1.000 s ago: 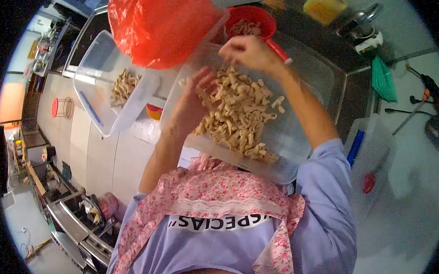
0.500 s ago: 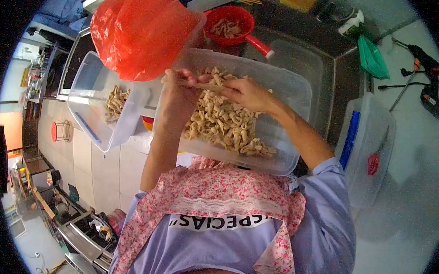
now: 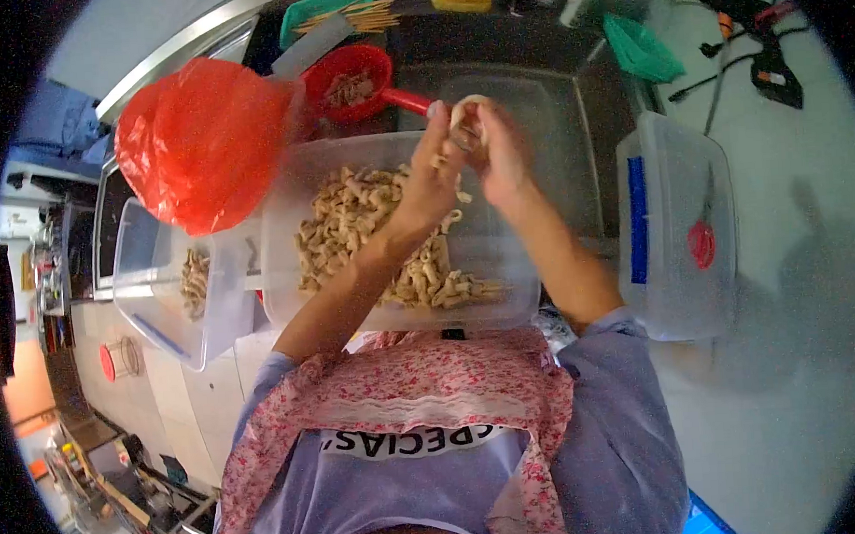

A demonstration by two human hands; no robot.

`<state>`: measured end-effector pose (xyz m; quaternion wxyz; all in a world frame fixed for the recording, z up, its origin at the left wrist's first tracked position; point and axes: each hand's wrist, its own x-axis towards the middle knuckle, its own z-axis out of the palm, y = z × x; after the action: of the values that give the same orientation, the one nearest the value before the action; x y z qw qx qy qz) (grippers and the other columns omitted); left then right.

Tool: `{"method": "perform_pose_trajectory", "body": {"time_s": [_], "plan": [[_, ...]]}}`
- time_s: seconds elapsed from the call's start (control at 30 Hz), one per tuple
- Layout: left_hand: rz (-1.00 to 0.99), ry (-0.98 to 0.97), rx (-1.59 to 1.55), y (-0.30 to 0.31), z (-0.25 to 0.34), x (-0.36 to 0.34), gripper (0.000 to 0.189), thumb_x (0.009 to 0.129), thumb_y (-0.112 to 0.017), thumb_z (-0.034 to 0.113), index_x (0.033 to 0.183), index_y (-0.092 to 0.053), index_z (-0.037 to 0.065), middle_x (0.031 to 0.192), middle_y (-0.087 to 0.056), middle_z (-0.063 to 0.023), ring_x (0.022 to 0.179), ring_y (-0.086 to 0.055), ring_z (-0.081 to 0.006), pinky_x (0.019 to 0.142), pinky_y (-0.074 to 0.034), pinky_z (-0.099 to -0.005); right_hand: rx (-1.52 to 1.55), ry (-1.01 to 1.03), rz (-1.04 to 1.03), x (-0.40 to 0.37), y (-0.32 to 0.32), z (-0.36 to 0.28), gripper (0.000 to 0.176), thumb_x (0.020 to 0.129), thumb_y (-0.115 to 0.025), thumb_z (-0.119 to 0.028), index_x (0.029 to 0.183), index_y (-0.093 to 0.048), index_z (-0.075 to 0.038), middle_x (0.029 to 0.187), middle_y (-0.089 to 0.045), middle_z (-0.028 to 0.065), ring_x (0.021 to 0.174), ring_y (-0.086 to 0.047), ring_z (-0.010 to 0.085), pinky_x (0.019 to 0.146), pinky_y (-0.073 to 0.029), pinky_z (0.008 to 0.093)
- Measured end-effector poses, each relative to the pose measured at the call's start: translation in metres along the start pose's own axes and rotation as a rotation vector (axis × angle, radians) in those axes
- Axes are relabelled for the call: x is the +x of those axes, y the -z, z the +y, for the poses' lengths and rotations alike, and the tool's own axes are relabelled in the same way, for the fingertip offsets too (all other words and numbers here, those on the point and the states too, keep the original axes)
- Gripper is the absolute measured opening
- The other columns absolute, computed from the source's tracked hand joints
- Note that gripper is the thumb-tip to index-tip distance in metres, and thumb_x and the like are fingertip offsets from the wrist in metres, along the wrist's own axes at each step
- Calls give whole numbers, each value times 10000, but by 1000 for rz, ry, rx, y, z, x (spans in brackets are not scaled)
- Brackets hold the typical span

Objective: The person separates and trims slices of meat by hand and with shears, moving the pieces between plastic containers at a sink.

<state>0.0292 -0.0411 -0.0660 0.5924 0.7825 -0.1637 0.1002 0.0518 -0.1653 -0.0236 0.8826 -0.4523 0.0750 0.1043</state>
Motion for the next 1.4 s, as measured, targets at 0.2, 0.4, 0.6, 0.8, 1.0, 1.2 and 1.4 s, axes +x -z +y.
{"method": "perform_pose_trajectory", "body": {"time_s": [0.2, 0.4, 0.6, 0.8, 1.0, 1.2, 1.4], "plan": [[-22, -239, 386, -14, 45, 0, 532, 895, -567, 291, 1345, -445, 35, 1435, -63, -394, 1305, -192, -547, 1065, -250, -509, 85, -215, 192, 19, 31, -3, 374, 969, -435, -376, 1045, -529, -22, 924, -614, 108, 754, -607, 193, 695, -538, 310], [45, 102, 105, 33, 40, -18, 323, 957, -476, 203, 1199, -566, 11, 1423, -313, -221, 1253, -416, -322, 1004, -386, -424, 79, 43, 120, 49, 68, -60, 300, 930, -524, -423, 893, -520, -125, 751, -563, 38, 449, -354, 39, 360, -257, 160], [168, 417, -137, 99, 26, -41, 330, 981, -469, 244, 1160, -581, -9, 1133, -609, -104, 983, -590, -170, 867, -473, -295, -195, -79, 164, 63, 98, -78, 284, 933, -537, -393, 848, -546, -123, 615, -385, -46, 444, -261, 24, 356, -195, 172], [311, 519, -356, 114, 18, -70, 298, 970, -492, 217, 1130, -589, -15, 1065, -632, -89, 887, -608, -158, 814, -496, -286, -390, 77, 352, 88, 116, -57, 308, 891, -594, -401, 773, -537, -123, 570, -393, -44, 397, -280, 34, 344, -206, 193], [352, 504, -358, 117, 18, -78, 271, 968, -493, 205, 1079, -609, -12, 1012, -635, -70, 837, -614, -139, 802, -505, -268, -623, 228, 449, 100, 128, -30, 340, 867, -593, -390, 686, -518, -112, 541, -419, -20, 397, -324, 68, 352, -241, 234], [223, 510, -417, 98, 26, -74, 247, 966, -496, 192, 1072, -617, 5, 996, -641, -67, 850, -606, -128, 801, -495, -260, -845, 31, 358, 90, 134, -11, 330, 908, -556, -386, 806, -588, -74, 596, -468, -10, 463, -402, 84, 403, -315, 249], [28, 560, -563, 59, 28, -43, 307, 967, -497, 213, 1223, -521, 45, 1115, -596, -44, 933, -601, -157, 820, -468, -278, -459, -10, -300, 18, 15, -34, 304, 981, -412, -229, 1179, -566, -58, 982, -624, 66, 778, -576, 117, 679, -471, 243]]}}
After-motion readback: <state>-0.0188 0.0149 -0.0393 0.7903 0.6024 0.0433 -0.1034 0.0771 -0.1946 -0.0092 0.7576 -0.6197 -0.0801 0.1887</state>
